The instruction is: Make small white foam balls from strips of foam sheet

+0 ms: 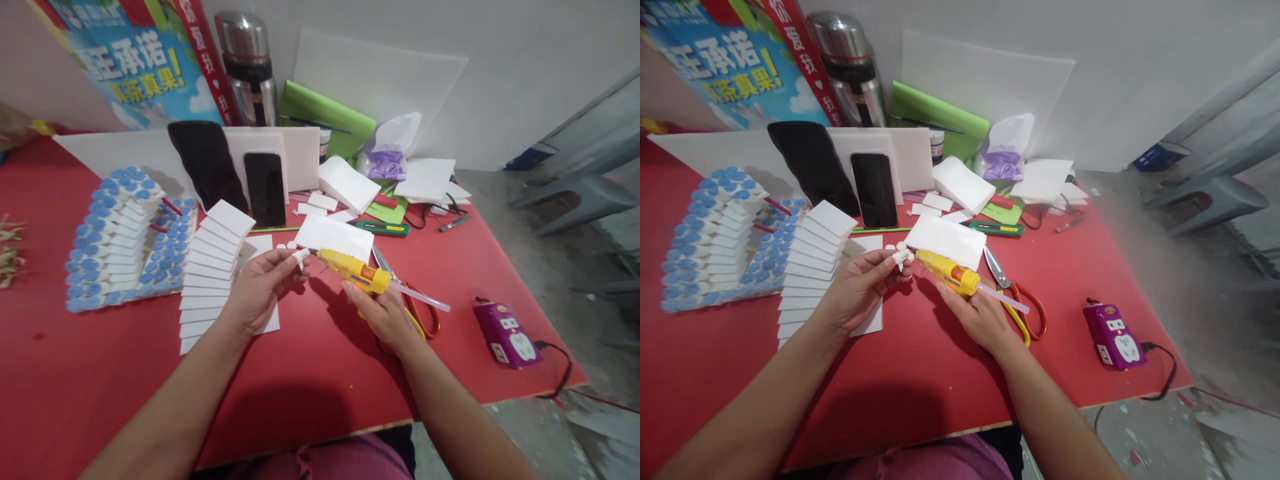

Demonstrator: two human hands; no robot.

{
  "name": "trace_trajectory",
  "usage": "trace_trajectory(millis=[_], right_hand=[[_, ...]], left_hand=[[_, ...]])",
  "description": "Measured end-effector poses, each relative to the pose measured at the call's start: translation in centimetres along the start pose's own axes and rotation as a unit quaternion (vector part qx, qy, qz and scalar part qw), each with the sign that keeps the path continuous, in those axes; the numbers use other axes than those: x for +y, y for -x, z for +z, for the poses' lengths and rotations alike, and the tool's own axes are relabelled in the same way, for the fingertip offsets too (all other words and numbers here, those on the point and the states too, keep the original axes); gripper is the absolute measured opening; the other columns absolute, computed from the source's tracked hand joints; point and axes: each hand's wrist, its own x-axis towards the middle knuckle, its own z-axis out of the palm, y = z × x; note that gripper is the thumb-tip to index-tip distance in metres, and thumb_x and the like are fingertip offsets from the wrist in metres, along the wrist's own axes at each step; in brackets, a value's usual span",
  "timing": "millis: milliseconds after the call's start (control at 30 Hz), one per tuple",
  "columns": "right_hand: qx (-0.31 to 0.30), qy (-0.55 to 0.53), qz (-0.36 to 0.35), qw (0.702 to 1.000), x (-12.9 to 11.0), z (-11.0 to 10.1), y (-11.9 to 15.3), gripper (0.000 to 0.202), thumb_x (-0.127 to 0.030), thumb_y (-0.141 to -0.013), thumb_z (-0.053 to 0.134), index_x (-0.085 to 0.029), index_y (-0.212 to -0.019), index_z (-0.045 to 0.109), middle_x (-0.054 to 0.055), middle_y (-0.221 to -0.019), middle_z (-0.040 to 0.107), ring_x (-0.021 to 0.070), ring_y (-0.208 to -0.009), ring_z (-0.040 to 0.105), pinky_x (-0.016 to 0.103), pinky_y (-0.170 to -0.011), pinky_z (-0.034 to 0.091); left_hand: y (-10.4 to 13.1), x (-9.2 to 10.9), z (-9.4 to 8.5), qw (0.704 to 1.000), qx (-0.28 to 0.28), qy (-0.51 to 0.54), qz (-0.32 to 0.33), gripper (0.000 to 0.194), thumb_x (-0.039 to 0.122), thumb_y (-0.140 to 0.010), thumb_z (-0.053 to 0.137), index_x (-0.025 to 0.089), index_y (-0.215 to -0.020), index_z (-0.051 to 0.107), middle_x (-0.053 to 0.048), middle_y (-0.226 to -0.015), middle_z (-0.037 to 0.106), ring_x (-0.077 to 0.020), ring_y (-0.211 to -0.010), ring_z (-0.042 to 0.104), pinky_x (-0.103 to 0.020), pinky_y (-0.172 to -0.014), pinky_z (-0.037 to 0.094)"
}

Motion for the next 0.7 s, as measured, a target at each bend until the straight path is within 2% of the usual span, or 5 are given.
trace_trajectory(millis=[200,333,433,567,700], right_hand=[[0.023,-0.010,-0.007,1.000,0.7,-0.3,0.0,0.034,-0.050,-0.102,0.058,-0.023,-0.105,0.079,0.004,-0.087,0.074,0.0228,-0.079,0.068,0.034,-0.073,0.053],[0.064,0.042,-0.020,0.997,0.5,-1.8,0.4,0.036,-0.051,-0.101,0.059,-0.021,-0.095,0.078,0.005,-0.088,0.075,0.0223,-0.079,0.068,0.034,-0.073,0.053],[0.102,0.095,-0.012,0.990,0.7,-4.5,1.0,0.038,-0.053,-0.098,0.062,-0.020,-0.089,0.078,0.007,-0.090,0.077,0.0252,-0.083,0.071,0.035,-0.075,0.054],[0.171,0.119,0.057,0.976,2.5,-9.1,1.9,0.039,-0.055,-0.094,0.063,-0.020,-0.089,0.078,0.009,-0.095,0.079,0.0290,-0.094,0.073,0.037,-0.077,0.055],[0.247,0.135,0.126,0.951,5.5,-12.3,2.3,0.045,-0.061,-0.090,0.063,-0.019,-0.097,0.078,0.010,-0.093,0.078,0.0277,-0.086,0.070,0.034,-0.064,0.050]], left_hand=[[0.0,0.0,-0.1,1.000,0.006,0.002,0.006,0.034,0.037,-0.072,0.094,0.016,-0.094,0.079,-0.008,-0.095,0.078,-0.0161,-0.075,0.072,-0.027,-0.066,0.057],[0.0,0.2,0.0,1.000,0.011,-0.010,0.013,0.036,0.039,-0.071,0.095,0.015,-0.092,0.078,-0.008,-0.094,0.078,-0.0162,-0.075,0.071,-0.028,-0.068,0.059],[0.1,0.4,0.0,1.000,0.013,-0.018,0.018,0.036,0.038,-0.071,0.094,0.015,-0.093,0.078,-0.008,-0.093,0.078,-0.0167,-0.076,0.071,-0.029,-0.071,0.060],[0.1,0.3,0.1,0.999,0.005,-0.022,0.024,0.033,0.037,-0.071,0.095,0.017,-0.092,0.078,-0.007,-0.091,0.077,-0.0173,-0.074,0.070,-0.030,-0.066,0.060],[0.1,0.1,0.2,0.999,-0.003,-0.030,0.041,0.032,0.039,-0.072,0.094,0.017,-0.091,0.079,-0.007,-0.090,0.076,-0.0164,-0.073,0.068,-0.030,-0.065,0.060]])
